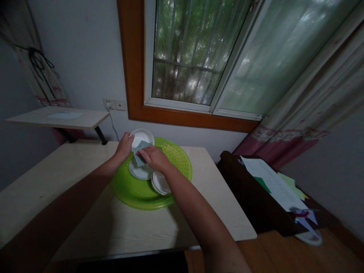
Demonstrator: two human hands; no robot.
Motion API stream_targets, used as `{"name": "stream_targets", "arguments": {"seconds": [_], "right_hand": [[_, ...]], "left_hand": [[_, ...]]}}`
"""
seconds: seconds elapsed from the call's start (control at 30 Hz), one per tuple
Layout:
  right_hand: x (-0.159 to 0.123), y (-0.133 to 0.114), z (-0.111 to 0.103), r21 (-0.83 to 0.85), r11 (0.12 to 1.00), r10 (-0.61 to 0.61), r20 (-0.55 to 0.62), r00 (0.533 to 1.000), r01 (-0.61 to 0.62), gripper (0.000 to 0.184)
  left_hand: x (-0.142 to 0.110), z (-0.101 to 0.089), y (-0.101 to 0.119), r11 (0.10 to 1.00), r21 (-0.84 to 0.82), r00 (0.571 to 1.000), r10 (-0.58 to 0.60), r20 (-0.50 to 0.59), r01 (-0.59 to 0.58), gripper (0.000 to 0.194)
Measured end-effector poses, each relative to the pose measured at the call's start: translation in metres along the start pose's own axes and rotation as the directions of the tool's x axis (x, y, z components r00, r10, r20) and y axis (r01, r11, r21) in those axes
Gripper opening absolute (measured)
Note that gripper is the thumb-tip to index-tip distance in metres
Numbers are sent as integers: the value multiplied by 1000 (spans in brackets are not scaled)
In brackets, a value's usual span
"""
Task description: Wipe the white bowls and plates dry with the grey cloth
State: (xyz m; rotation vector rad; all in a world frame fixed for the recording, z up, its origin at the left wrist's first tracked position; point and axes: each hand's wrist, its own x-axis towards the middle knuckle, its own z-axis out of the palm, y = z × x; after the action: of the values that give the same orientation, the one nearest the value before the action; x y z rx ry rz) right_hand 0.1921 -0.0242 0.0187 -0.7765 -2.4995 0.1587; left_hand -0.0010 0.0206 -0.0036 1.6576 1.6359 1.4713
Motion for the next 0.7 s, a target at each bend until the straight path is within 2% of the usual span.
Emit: {"name": "stream_targets", "arguments": {"seconds": [0.13,0.27,0.43,0.57,0.7], "right_hand": [[2,9,8,-55,998,-19,-1,1000,19,36],[2,13,15,-206,978,-33,61,998,45,36],[1,9,12,-397,917,34,145,989,27,33],[1,5,6,-465,885,44,123,991,19,29],[0,5,2,-491,871,48,100,994,7,28]], "left_hand": [[-1,2,-1,999,21,999,36,19,-37,30],[-2,5,-3,998,17,996,66,52,-67,31],[-1,7,-4,999,-5,994,40,102,-40,33],[0,6,-5,997,-78,995,10,97,-3,30],[-1,3,-4,973,-222,992,-28,121,54,28]]}}
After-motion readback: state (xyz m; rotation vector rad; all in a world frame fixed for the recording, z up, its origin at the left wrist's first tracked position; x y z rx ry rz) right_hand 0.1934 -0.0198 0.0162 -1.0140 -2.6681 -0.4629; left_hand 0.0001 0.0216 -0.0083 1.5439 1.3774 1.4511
